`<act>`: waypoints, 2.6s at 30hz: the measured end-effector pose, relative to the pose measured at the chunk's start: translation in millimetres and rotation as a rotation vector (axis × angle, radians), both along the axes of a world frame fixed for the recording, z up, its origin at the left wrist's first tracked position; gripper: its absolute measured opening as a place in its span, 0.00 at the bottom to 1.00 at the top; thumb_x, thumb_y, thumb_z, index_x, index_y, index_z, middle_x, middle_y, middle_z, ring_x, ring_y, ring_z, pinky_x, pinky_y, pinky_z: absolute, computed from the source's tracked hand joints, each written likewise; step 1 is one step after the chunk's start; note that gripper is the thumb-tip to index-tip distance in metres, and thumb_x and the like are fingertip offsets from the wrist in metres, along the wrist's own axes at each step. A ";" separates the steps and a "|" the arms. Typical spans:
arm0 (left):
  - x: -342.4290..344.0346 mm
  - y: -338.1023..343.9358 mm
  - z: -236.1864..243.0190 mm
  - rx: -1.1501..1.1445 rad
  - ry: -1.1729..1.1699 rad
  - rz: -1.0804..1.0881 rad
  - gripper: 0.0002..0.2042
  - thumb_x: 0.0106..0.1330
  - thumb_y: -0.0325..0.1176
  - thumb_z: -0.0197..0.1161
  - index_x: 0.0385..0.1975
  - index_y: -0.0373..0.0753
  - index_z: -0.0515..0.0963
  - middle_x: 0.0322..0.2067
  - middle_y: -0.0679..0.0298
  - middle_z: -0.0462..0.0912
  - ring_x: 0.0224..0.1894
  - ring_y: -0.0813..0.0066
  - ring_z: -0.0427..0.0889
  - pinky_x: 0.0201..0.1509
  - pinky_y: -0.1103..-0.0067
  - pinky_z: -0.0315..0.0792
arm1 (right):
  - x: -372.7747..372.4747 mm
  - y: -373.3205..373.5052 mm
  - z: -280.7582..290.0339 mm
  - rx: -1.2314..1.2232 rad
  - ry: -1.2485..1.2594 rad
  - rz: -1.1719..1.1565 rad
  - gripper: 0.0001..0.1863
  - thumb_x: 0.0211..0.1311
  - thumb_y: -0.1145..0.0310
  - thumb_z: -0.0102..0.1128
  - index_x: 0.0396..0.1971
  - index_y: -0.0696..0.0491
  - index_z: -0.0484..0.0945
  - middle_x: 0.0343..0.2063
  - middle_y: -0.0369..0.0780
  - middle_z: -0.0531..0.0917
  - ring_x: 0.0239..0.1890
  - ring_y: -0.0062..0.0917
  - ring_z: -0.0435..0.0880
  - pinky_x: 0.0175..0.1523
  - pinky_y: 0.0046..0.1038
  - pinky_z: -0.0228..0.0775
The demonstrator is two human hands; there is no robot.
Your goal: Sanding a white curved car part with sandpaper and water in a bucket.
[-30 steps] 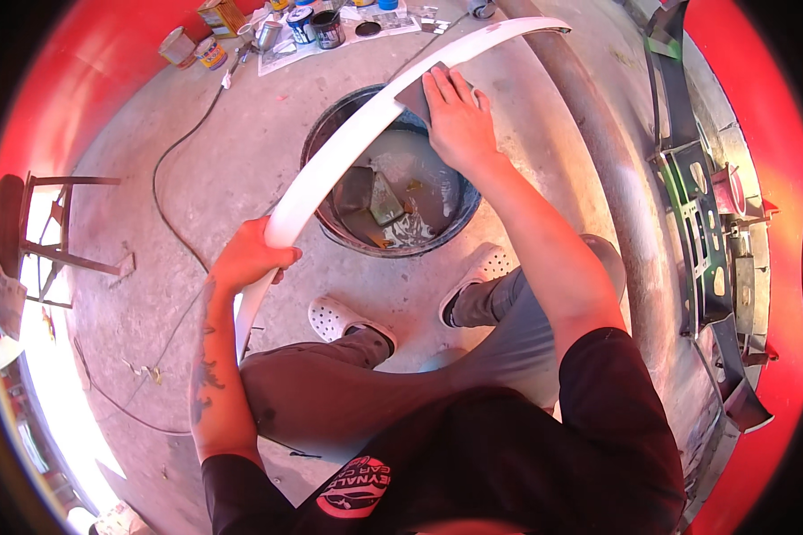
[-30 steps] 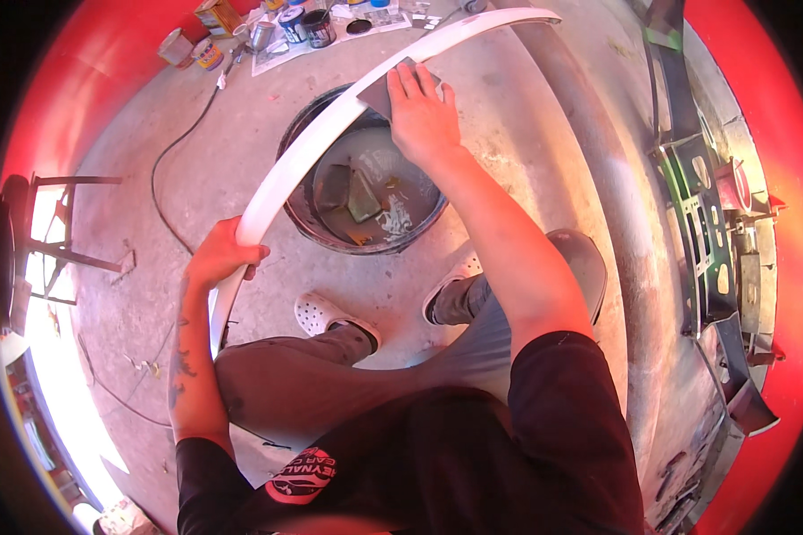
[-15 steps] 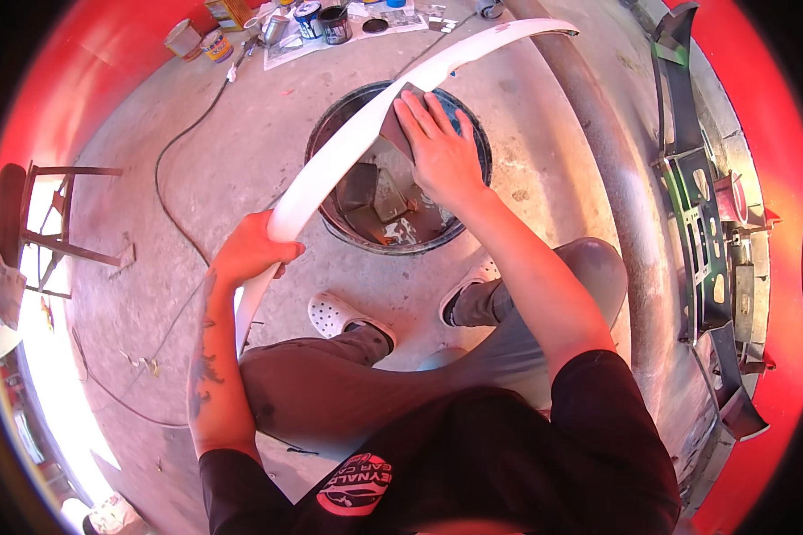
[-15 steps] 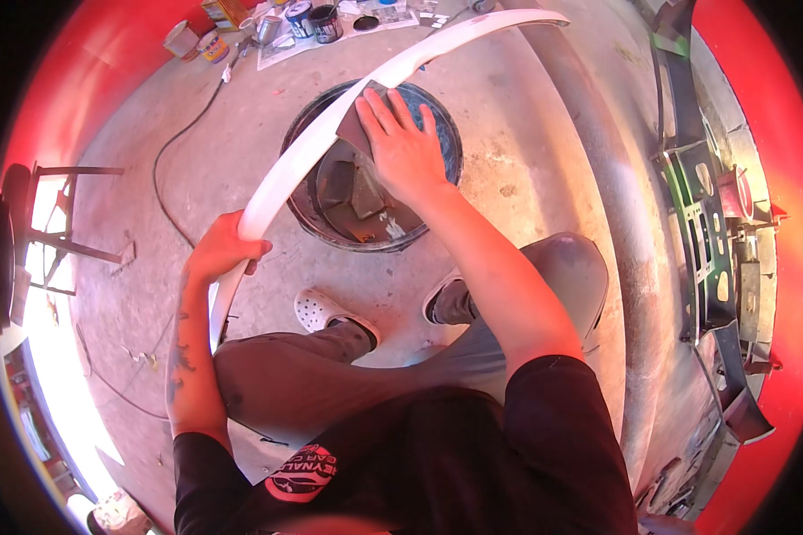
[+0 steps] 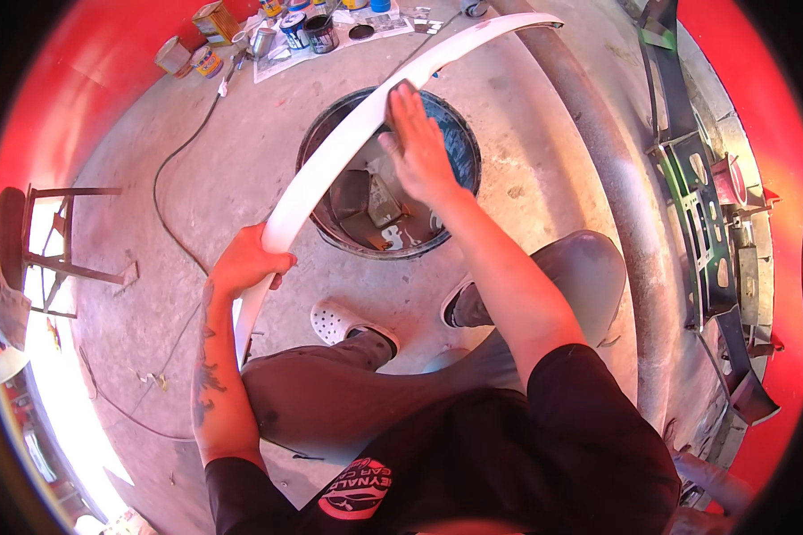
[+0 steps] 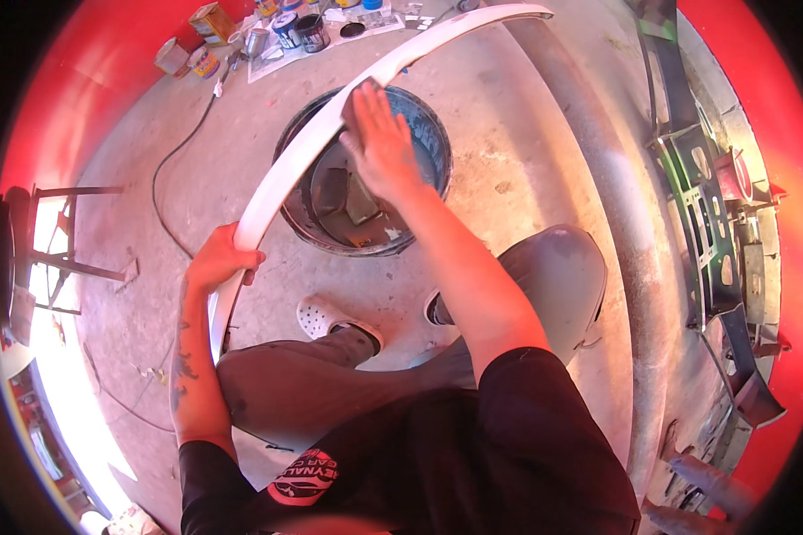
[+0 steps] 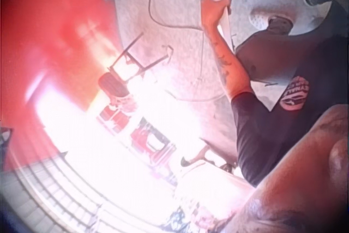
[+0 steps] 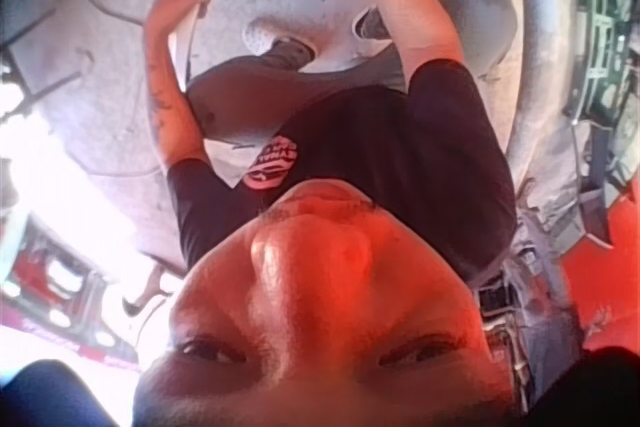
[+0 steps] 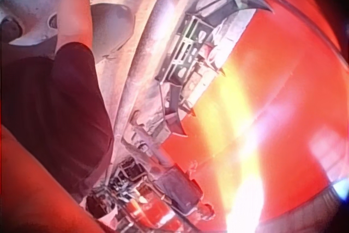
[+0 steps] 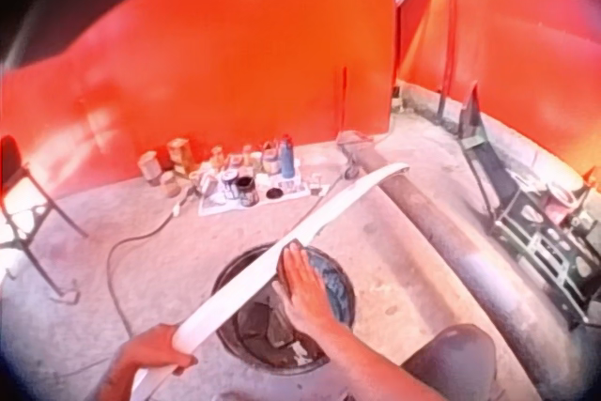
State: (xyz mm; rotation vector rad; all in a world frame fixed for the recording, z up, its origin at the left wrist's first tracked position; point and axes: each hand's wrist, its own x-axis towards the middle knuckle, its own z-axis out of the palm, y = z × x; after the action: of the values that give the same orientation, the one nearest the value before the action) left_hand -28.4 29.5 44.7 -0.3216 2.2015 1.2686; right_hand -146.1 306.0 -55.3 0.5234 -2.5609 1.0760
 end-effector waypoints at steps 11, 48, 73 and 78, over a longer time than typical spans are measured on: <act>3.7 -2.0 -1.0 0.022 0.003 -0.001 0.16 0.53 0.24 0.67 0.42 0.28 0.75 0.22 0.61 0.77 0.18 0.72 0.79 0.23 0.73 0.74 | 24.0 -10.2 9.2 0.231 0.075 -0.009 0.38 0.73 0.46 0.53 0.76 0.49 0.58 0.78 0.39 0.54 0.79 0.35 0.53 0.77 0.55 0.48; 8.9 3.5 8.9 -0.158 0.067 -0.019 0.21 0.51 0.30 0.71 0.45 0.29 0.78 0.26 0.59 0.82 0.21 0.73 0.81 0.28 0.74 0.77 | 21.6 22.3 33.6 0.435 0.216 0.145 0.30 0.70 0.58 0.58 0.69 0.50 0.68 0.71 0.40 0.68 0.73 0.36 0.65 0.70 0.49 0.60; 11.5 6.2 16.1 -0.154 0.102 -0.028 0.20 0.51 0.32 0.72 0.42 0.30 0.79 0.26 0.60 0.82 0.22 0.74 0.82 0.29 0.75 0.77 | -6.3 37.1 35.7 0.552 0.202 -0.017 0.32 0.69 0.60 0.58 0.71 0.50 0.65 0.73 0.41 0.66 0.75 0.35 0.63 0.71 0.49 0.59; 9.0 6.3 12.5 -0.160 0.067 -0.044 0.20 0.51 0.33 0.72 0.43 0.30 0.80 0.26 0.60 0.83 0.23 0.75 0.82 0.30 0.75 0.78 | 99.6 -29.2 29.1 0.328 0.229 0.272 0.34 0.60 0.70 0.55 0.69 0.52 0.68 0.73 0.41 0.65 0.75 0.37 0.62 0.72 0.53 0.57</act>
State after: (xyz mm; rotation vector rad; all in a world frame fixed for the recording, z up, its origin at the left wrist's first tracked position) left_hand -19.4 35.8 57.2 -0.2951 2.3594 1.0974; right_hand -46.5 276.8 -26.2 1.0383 -2.5162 0.6243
